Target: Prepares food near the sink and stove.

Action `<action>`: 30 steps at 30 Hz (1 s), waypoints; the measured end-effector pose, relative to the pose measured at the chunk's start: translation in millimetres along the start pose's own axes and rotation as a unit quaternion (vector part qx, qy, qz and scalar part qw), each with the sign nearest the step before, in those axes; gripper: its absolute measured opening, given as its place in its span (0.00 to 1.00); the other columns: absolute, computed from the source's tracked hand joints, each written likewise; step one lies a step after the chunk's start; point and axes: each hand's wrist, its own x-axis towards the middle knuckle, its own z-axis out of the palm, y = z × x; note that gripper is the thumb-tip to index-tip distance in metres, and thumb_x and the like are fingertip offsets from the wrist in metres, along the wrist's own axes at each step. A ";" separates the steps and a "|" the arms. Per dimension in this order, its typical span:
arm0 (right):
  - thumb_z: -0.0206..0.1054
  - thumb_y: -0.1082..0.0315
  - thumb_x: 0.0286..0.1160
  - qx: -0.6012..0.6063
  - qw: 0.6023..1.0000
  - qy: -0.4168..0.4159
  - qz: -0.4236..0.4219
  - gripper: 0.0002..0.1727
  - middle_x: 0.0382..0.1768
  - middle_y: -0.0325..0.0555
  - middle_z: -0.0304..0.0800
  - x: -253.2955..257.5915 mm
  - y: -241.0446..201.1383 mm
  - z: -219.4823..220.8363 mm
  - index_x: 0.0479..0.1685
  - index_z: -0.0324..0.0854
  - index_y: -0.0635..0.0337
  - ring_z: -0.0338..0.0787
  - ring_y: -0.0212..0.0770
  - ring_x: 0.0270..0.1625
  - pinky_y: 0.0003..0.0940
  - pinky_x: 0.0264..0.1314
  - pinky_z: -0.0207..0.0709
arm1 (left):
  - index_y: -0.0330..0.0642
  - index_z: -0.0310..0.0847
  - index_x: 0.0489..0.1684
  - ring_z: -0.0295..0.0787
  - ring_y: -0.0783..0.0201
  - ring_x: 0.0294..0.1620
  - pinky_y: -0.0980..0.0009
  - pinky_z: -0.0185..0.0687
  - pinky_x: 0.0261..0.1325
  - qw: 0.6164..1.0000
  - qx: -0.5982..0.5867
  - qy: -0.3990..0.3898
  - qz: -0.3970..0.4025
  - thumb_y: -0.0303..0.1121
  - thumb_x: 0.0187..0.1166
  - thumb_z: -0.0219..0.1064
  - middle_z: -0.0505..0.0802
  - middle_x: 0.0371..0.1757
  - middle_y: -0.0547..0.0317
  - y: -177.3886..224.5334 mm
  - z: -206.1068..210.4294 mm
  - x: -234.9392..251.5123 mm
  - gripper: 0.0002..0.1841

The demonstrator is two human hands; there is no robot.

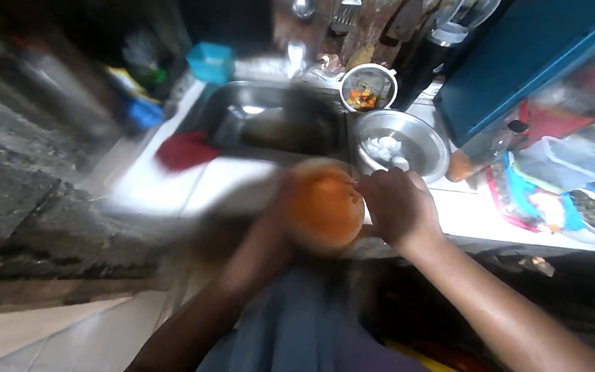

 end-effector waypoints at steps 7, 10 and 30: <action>0.59 0.63 0.88 0.148 0.909 -0.300 0.247 0.16 0.34 0.59 0.90 16.1 -20.9 -32.1 0.41 0.87 0.67 0.93 0.60 0.42 0.58 0.44 0.83 | 0.41 0.75 0.70 0.93 0.65 0.48 0.68 0.92 0.45 1.000 0.024 -0.001 0.002 0.49 0.96 0.35 0.92 0.49 0.54 0.3 -2.9 0.5 0.27; 0.59 0.56 0.90 0.225 0.878 -0.343 0.246 0.19 0.37 0.55 0.89 23.3 -8.8 -40.7 0.46 0.87 0.64 0.91 0.54 0.44 0.55 0.49 0.81 | 0.39 0.73 0.71 0.92 0.64 0.51 0.66 0.91 0.50 1.000 0.010 0.009 0.016 0.47 0.97 0.34 0.92 0.52 0.53 -4.2 -11.8 2.9 0.27; 0.60 0.62 0.84 0.125 0.753 -0.477 0.435 0.21 0.67 0.63 0.86 21.5 -10.7 94.3 0.70 0.81 0.64 0.86 0.62 0.71 0.61 0.70 0.76 | 0.43 0.67 0.81 0.89 0.61 0.63 0.58 0.89 0.64 0.993 -0.017 0.079 0.082 0.52 0.95 0.27 0.90 0.64 0.53 -13.8 -69.5 13.4 0.32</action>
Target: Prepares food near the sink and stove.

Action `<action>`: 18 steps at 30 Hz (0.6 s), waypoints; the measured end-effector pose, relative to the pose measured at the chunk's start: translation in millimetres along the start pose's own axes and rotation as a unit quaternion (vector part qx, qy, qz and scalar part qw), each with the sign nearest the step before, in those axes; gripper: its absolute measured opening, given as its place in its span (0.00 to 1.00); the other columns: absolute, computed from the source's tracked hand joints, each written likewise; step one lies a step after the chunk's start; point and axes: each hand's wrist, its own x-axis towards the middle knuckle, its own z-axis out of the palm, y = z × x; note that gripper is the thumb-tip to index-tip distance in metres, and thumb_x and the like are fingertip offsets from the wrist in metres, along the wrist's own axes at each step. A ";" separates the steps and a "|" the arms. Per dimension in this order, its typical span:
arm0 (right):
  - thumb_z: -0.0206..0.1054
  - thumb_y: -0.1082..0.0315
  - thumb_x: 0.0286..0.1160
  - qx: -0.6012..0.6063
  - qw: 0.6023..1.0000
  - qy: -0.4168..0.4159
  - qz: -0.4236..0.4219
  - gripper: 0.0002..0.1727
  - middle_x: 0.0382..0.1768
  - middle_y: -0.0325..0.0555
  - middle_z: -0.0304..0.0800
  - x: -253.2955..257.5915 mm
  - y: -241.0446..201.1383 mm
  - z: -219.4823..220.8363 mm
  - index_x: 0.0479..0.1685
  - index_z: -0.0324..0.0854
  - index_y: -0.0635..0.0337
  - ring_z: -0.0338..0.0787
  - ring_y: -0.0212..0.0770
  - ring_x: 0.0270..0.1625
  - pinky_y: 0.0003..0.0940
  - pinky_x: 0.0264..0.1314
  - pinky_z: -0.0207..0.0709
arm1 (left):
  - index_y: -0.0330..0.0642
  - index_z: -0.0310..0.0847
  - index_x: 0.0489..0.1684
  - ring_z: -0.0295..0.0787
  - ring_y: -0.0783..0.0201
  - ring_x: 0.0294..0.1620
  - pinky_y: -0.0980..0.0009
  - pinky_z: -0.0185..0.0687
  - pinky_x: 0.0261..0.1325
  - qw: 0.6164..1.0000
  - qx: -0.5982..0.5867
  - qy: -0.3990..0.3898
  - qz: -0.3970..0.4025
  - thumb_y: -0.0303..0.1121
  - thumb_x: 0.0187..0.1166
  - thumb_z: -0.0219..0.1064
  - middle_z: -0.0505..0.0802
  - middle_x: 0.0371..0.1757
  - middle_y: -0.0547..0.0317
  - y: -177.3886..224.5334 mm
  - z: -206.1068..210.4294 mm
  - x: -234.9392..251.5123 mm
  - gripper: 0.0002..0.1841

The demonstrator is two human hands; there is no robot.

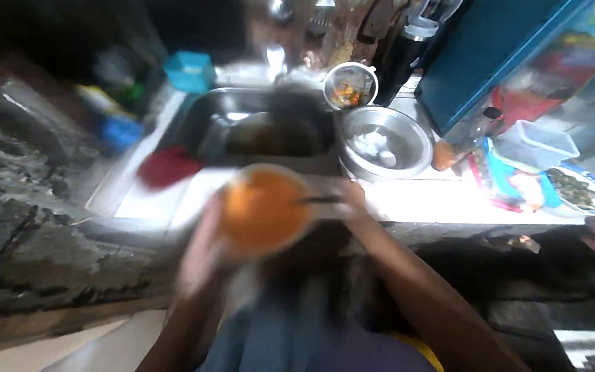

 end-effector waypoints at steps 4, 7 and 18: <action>0.61 0.61 0.83 -0.023 1.000 -0.022 -0.002 0.22 0.69 0.63 0.85 17.3 -1.8 6.2 0.68 0.82 0.64 0.84 0.62 0.73 0.61 0.70 0.76 | 0.43 0.65 0.83 0.89 0.63 0.64 0.60 0.88 0.65 1.000 0.007 -0.008 -0.012 0.53 0.95 0.27 0.89 0.66 0.53 -1.3 -0.5 -3.9 0.32; 0.60 0.60 0.83 -0.024 1.000 -0.014 0.011 0.21 0.68 0.63 0.85 23.7 -4.1 8.8 0.67 0.83 0.64 0.84 0.61 0.72 0.61 0.69 0.77 | 0.44 0.66 0.83 0.88 0.62 0.66 0.60 0.87 0.67 1.000 0.023 -0.007 -0.013 0.53 0.95 0.28 0.88 0.68 0.53 -4.2 -3.7 -3.4 0.33; 0.72 0.69 0.75 0.203 0.958 0.145 -0.142 0.23 0.41 0.64 0.91 4.4 10.2 -30.1 0.67 0.78 0.67 0.91 0.62 0.44 0.63 0.50 0.83 | 0.41 0.66 0.82 0.87 0.64 0.66 0.62 0.86 0.67 0.999 0.039 -0.015 -0.013 0.51 0.95 0.29 0.88 0.67 0.52 1.7 5.9 -5.4 0.32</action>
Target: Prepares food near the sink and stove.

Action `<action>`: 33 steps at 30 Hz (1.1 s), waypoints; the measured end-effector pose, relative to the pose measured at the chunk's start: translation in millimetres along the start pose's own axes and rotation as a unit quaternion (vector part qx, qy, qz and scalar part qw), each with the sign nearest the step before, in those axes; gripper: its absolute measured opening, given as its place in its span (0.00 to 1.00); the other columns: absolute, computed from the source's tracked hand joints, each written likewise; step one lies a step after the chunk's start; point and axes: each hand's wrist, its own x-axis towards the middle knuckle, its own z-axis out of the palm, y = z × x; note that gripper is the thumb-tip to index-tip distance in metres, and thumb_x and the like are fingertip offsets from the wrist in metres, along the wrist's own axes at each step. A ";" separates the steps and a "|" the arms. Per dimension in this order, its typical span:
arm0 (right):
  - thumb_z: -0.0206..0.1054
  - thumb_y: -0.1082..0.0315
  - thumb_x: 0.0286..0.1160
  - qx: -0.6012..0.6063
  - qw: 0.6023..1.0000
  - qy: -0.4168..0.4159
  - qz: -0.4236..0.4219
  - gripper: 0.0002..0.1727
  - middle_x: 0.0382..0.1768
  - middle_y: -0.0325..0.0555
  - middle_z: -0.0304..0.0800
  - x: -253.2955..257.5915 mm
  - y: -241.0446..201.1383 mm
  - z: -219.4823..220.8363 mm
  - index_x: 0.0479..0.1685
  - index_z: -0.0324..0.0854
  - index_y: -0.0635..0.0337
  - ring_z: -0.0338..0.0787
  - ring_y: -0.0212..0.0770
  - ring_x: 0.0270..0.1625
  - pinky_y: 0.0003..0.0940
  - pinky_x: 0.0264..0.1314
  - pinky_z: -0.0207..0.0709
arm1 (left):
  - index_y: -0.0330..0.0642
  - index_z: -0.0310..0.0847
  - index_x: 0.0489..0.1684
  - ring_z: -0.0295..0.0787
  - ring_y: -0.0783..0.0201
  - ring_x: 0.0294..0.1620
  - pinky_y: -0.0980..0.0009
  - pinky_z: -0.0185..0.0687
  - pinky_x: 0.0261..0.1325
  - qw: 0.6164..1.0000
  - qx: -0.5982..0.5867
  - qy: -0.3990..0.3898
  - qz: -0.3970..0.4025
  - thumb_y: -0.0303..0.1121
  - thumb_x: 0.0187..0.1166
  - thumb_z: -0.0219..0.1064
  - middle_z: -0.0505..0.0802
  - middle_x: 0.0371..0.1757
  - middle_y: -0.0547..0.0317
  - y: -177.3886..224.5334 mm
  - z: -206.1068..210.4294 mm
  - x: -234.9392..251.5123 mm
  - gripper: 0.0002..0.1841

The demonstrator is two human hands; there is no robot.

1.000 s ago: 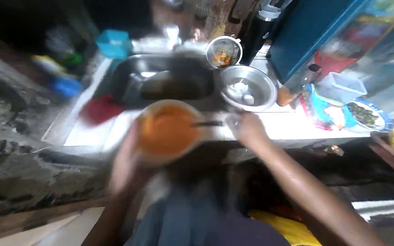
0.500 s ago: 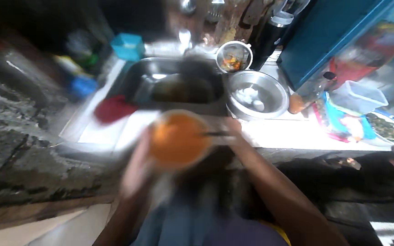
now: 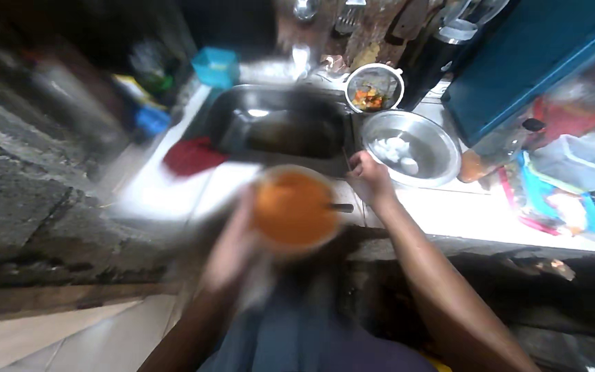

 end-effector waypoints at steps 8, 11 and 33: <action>0.67 0.79 0.77 0.313 0.931 0.032 -0.185 0.09 0.37 0.40 0.95 -64.6 -43.7 -69.3 0.50 0.76 0.60 0.94 0.31 0.28 0.25 0.23 0.87 | 0.40 0.76 0.69 0.92 0.66 0.56 0.67 0.91 0.60 0.994 -0.064 -0.091 -0.007 0.45 0.97 0.33 0.94 0.53 0.56 4.5 33.8 -9.1 0.27; 0.72 0.73 0.74 0.186 0.960 0.065 -0.200 0.07 0.30 0.33 0.90 -81.0 -45.8 -62.4 0.46 0.81 0.58 0.87 0.24 0.25 0.22 0.27 0.84 | 0.42 0.77 0.63 0.92 0.71 0.52 0.71 0.90 0.56 0.991 -0.018 -0.128 -0.015 0.44 0.96 0.31 0.94 0.49 0.61 11.7 52.6 -12.5 0.27; 0.70 0.73 0.73 0.081 0.972 0.072 -0.208 0.03 0.26 0.40 0.85 -98.1 -22.4 -49.3 0.41 0.84 0.62 0.84 0.30 0.27 0.27 0.33 0.80 | 0.40 0.73 0.71 0.91 0.71 0.54 0.72 0.89 0.55 0.984 0.018 -0.169 -0.053 0.44 0.96 0.34 0.92 0.53 0.60 3.9 82.3 -24.6 0.25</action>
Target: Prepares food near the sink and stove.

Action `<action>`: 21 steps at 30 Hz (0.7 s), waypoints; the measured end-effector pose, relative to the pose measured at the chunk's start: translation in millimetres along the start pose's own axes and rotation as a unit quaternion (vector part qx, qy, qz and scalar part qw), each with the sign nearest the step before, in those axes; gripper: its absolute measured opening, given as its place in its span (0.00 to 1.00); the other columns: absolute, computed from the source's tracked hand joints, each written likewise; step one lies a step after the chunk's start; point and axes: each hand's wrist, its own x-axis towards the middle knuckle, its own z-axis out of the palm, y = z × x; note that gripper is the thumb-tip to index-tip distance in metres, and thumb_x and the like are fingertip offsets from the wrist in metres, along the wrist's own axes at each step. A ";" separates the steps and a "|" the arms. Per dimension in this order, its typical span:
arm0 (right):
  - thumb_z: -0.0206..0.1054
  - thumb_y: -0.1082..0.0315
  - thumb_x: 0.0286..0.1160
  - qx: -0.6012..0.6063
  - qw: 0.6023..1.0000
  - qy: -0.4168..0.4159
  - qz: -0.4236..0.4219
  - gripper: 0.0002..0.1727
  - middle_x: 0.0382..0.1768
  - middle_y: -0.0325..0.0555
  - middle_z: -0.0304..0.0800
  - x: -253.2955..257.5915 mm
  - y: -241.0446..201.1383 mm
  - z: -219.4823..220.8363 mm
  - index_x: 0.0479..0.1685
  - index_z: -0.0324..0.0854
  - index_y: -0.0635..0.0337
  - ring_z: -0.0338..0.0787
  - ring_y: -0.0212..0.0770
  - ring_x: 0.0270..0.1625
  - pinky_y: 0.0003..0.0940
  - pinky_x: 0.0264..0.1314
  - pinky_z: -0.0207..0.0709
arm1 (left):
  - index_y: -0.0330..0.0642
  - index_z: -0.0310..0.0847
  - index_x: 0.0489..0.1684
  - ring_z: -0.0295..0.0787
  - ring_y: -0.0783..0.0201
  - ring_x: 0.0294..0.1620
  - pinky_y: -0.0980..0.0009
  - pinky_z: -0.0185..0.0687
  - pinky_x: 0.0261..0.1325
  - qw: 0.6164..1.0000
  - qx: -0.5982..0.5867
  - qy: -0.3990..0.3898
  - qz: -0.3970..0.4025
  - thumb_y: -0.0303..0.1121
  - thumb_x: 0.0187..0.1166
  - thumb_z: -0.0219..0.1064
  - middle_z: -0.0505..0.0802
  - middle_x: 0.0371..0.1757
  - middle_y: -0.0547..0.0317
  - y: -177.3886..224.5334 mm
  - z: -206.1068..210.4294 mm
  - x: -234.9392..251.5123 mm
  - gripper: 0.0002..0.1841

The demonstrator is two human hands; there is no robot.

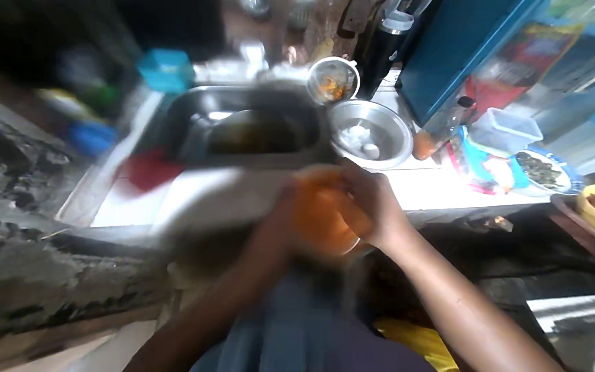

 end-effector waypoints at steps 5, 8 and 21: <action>0.69 0.69 0.78 -0.041 0.994 -0.072 0.069 0.08 0.34 0.46 0.92 -0.5 -4.5 -3.9 0.48 0.88 0.62 0.91 0.39 0.39 0.39 0.46 0.84 | 0.39 0.73 0.70 0.90 0.73 0.55 0.72 0.87 0.59 1.000 0.017 -0.010 0.004 0.43 0.96 0.33 0.92 0.53 0.61 -1.1 5.8 -0.7 0.25; 0.73 0.66 0.72 -0.050 0.997 -0.052 0.002 0.12 0.31 0.44 0.88 0.3 -1.3 -19.7 0.50 0.86 0.61 0.86 0.38 0.31 0.38 0.36 0.81 | 0.39 0.73 0.68 0.89 0.75 0.55 0.74 0.87 0.60 0.999 0.025 -0.016 0.020 0.41 0.96 0.34 0.91 0.52 0.64 -1.2 7.9 -0.2 0.23; 0.64 0.71 0.80 -0.242 0.964 -0.103 0.039 0.10 0.39 0.57 0.92 -18.6 -17.4 -41.6 0.37 0.91 0.66 0.93 0.57 0.45 0.54 0.49 0.84 | 0.37 0.58 0.84 0.88 0.67 0.48 0.69 0.87 0.45 0.992 0.100 -0.014 -0.079 0.48 0.97 0.34 0.85 0.58 0.50 -11.6 13.7 20.7 0.28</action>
